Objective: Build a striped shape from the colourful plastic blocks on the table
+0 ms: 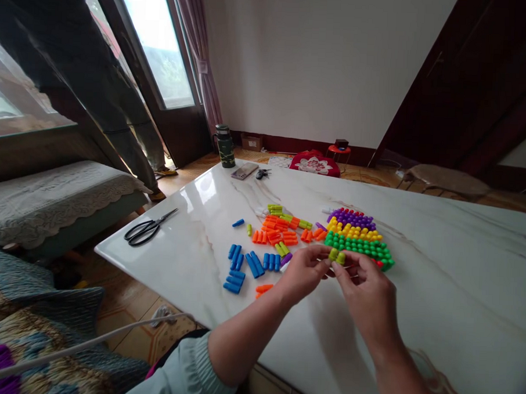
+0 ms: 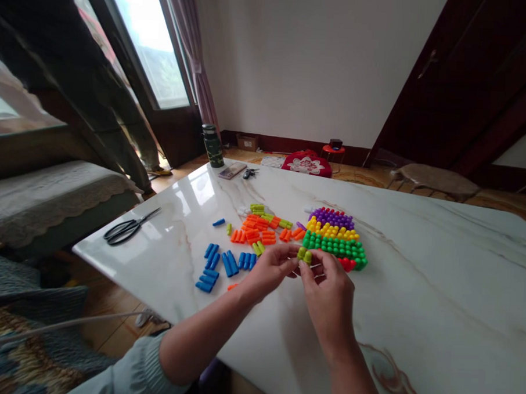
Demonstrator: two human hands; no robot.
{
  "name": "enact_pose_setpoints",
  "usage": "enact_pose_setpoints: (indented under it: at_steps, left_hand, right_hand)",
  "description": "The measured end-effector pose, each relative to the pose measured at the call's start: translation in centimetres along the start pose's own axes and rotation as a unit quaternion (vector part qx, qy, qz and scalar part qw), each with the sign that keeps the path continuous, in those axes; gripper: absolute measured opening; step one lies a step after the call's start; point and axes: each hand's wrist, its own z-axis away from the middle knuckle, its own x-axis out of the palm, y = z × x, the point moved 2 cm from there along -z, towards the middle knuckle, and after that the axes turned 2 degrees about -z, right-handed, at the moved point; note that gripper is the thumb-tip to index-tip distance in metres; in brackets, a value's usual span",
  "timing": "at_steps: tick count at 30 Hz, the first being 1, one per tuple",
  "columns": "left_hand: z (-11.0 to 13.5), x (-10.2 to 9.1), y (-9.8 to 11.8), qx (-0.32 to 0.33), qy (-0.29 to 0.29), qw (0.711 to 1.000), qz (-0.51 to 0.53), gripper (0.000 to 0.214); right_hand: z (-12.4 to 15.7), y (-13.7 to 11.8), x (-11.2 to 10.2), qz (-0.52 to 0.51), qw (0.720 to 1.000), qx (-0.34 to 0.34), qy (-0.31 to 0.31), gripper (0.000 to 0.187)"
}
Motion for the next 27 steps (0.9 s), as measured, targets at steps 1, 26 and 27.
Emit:
enact_pose_setpoints:
  at_steps: [1,26,27]
  left_hand:
    - [-0.02,-0.02,0.0,0.0,0.001,1.0,0.0,0.034]
    - [-0.02,-0.03,-0.01,0.0,-0.002,1.0,-0.01,0.029]
    - [0.01,0.02,0.07,-0.001,-0.002,1.0,-0.012,0.03]
  right_hand:
    - [-0.01,-0.08,-0.02,0.0,1.0,-0.004,0.001,0.026]
    - [-0.01,-0.06,-0.03,-0.01,1.0,-0.004,-0.007,0.024]
    - [0.01,-0.1,-0.05,-0.015,1.0,-0.001,-0.009,0.024]
